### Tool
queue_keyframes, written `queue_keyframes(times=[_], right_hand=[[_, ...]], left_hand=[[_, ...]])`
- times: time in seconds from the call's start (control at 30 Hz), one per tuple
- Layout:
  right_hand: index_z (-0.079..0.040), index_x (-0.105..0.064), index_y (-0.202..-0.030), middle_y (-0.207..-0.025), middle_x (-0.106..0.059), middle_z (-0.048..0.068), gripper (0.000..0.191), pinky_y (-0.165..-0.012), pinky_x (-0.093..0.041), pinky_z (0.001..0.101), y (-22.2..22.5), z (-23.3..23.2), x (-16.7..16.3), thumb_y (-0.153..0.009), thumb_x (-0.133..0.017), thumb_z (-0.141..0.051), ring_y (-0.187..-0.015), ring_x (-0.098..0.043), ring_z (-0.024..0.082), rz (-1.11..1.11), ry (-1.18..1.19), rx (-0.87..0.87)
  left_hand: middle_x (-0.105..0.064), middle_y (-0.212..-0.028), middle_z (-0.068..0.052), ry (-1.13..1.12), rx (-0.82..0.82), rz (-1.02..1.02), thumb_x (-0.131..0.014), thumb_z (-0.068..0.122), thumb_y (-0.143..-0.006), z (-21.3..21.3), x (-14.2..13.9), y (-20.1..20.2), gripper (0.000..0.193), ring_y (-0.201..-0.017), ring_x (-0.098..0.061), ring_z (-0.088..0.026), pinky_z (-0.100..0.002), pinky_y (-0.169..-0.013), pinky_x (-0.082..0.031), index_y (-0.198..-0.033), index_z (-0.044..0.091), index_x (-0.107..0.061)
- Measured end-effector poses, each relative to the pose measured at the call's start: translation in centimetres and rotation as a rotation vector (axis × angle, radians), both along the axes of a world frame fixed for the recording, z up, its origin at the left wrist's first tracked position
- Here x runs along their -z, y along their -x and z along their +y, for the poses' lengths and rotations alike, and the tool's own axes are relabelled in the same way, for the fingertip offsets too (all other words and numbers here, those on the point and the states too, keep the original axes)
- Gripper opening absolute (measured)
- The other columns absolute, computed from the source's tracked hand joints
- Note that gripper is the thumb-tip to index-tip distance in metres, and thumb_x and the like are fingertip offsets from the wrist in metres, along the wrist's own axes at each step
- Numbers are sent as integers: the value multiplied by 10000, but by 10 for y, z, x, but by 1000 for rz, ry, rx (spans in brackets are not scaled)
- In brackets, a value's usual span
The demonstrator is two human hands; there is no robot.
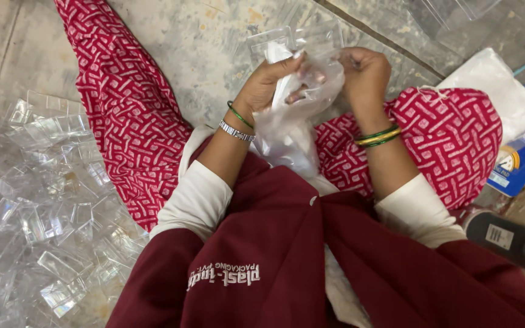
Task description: The person sits on the floor and repeatedly places clear plastic containers into a white polythene bag. They open the bag, insert one container at a time, and set the filled bag aside. The process is repeated with multiple containers.
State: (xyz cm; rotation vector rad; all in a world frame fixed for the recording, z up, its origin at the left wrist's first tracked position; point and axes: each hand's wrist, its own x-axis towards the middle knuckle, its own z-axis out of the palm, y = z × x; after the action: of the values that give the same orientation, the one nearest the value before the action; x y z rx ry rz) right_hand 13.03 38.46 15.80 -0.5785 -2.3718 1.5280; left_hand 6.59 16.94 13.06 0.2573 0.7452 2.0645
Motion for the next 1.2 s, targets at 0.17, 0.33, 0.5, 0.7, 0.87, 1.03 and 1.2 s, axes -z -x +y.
queue_keyframes(times=[0.17, 0.33, 0.5, 0.7, 0.87, 1.03, 1.2], right_hand=[[-30, -711, -877, -834, -723, 115, 58, -735, -601, 439, 35, 57, -32, -862, -724, -84, -796, -717, 268, -142, 1384, -175], [-52, -648, -915, -786, -599, 91, 107, -612, -376, 462, 80, 61, 17, -838, -680, 15, -666, -508, 288, -116, 481, -78], [-81, -761, -1221, -866, -681, 238, 365, -726, -521, 497, 97, 58, 120, -863, -707, -130, -832, -662, 422, 0, -654, -207], [-7, -736, -1132, -935, -728, 119, 283, -693, -525, 348, 69, 75, 151, -925, -544, 11, -800, -666, 200, -71, -119, -174], [8, -711, -1187, -919, -710, 21, 351, -620, -495, 234, 46, 68, 108, -878, -553, 58, -715, -620, 103, -37, 541, 25], [56, -713, -1283, -1130, -727, 93, 415, -819, -515, 235, 28, 78, 42, -892, -579, 81, -927, -648, 135, 246, 516, -60], [38, -669, -1306, -1236, -723, 109, 400, -942, -571, 304, 2, 31, 3, -926, -568, -39, -1076, -687, 186, 60, 1077, -333]], left_hand=[[-713, -891, -94, 389, -220, 76, -699, 189, -957, 8, 61, 29, 201, -792, -655, -192, -325, -720, -525, -966, -12, -715], [-729, -815, -138, 1125, -459, 1457, -668, 236, -875, 35, 107, 49, 179, -736, -664, -329, -468, -651, -518, -902, 89, -768], [-751, -960, -179, 1682, -104, 1442, -580, 143, -929, 67, 107, 60, 198, -880, -718, -358, -498, -856, -541, -852, 113, -761], [-701, -801, -250, 1241, -748, 682, -655, 170, -691, 78, 87, 42, 275, -800, -687, -435, -469, -714, -579, -873, -35, -672], [-763, -831, -241, 1180, -655, 423, -668, 156, -782, 82, 61, 28, 234, -779, -740, -356, -424, -711, -585, -862, -55, -733], [-723, -910, -86, 363, -521, 261, -696, 120, -793, 60, 11, 8, 222, -761, -643, -160, -358, -625, -535, -979, 5, -733], [-752, -858, -154, 563, -473, 273, -771, 201, -786, 25, -37, -16, 280, -715, -693, -197, -348, -617, -584, -930, -38, -745]])
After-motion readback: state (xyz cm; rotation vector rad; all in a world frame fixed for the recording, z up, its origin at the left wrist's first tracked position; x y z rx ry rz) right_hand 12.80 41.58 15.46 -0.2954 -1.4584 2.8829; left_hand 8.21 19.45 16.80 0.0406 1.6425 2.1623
